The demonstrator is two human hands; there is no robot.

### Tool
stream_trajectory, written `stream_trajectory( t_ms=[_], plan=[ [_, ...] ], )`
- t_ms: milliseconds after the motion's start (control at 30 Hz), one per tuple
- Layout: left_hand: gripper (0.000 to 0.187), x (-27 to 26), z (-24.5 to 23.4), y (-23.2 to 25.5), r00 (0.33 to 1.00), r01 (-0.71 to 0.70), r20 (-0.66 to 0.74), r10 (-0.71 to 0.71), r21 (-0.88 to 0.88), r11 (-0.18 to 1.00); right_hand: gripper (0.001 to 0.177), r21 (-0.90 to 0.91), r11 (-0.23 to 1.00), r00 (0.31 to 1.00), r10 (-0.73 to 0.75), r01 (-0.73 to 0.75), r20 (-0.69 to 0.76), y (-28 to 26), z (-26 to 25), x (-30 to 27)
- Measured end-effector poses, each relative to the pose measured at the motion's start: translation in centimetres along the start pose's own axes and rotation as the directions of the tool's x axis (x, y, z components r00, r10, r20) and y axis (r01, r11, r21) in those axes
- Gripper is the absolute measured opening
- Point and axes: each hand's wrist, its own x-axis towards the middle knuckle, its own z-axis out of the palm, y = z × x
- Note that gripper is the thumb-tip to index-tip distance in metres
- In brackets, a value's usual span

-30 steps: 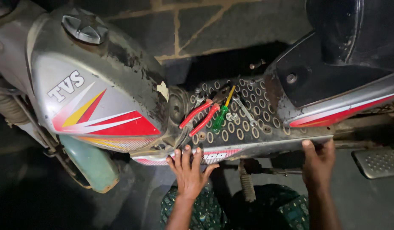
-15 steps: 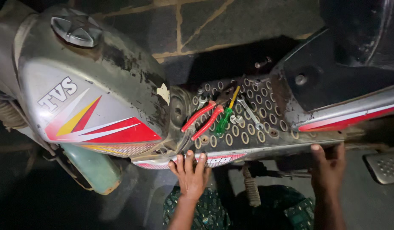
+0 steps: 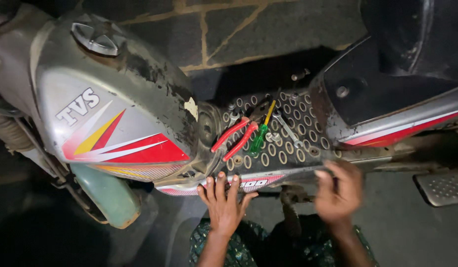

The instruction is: The person is repairing a motorcycle by removing a side panel and then reinstalling it. They use a screwdriver to loosen screws and a wrench to tighten them, working on the lower side of the bike near the engine.

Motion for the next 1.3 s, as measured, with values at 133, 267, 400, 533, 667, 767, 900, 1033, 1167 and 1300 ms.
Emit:
stream_trajectory(
  t_ms=[133,267,400,533,667,767,900,1033,1167,1300],
  plan=[
    [0.077,1.5,-2.2,0.9,1.000,0.011,-0.008,-0.012,-0.042,0.999,0.018,0.059,0.986,0.926,0.124,-0.154,0.357,-2.8,3.4,5.3],
    [0.063,2.5,-3.6,1.1,1.000,0.020,-0.017,-0.020,-0.014,1.000,0.025,-0.070,0.995,0.878,0.100,-0.076,0.468,-2.0,6.5,7.7],
    [0.050,3.0,-3.7,0.9,0.996,-0.013,-0.085,0.015,0.029,1.000,0.029,-0.049,0.999,0.882,0.025,-0.002,0.470,-0.4,8.1,7.1],
    [0.042,3.1,-3.2,0.7,0.990,-0.010,-0.138,0.011,0.009,1.000,0.027,-0.022,1.000,0.871,0.021,-0.012,0.492,0.3,8.0,6.4],
    [0.040,3.1,-3.0,0.7,0.989,-0.004,-0.150,0.005,0.003,1.000,0.029,-0.040,0.997,0.857,-0.033,0.062,0.514,0.2,7.5,6.4],
    [0.040,3.0,-3.2,0.8,0.989,0.001,-0.149,0.000,0.006,1.000,0.029,-0.030,0.998,0.871,-0.038,0.060,0.491,0.2,7.5,6.5],
    [0.038,3.7,-4.0,1.4,0.988,0.004,-0.152,-0.003,0.004,1.000,0.023,0.024,0.989,0.892,0.122,-0.147,0.436,0.3,7.2,6.2],
    [0.031,5.2,-5.9,2.7,0.996,0.081,-0.032,-0.086,-0.120,0.989,0.017,0.313,0.816,0.799,0.271,-0.487,0.538,1.9,6.6,6.3],
    [0.026,8.1,-6.4,3.9,0.986,0.147,0.001,-0.165,-0.459,0.876,0.016,0.587,0.277,0.649,0.312,-0.761,0.694,2.8,5.8,4.9],
    [0.029,10.9,-5.9,5.1,0.876,0.467,0.359,-0.321,-0.800,0.378,0.017,0.596,0.119,0.604,0.265,-0.794,0.751,2.2,5.8,3.8]
  ],
)
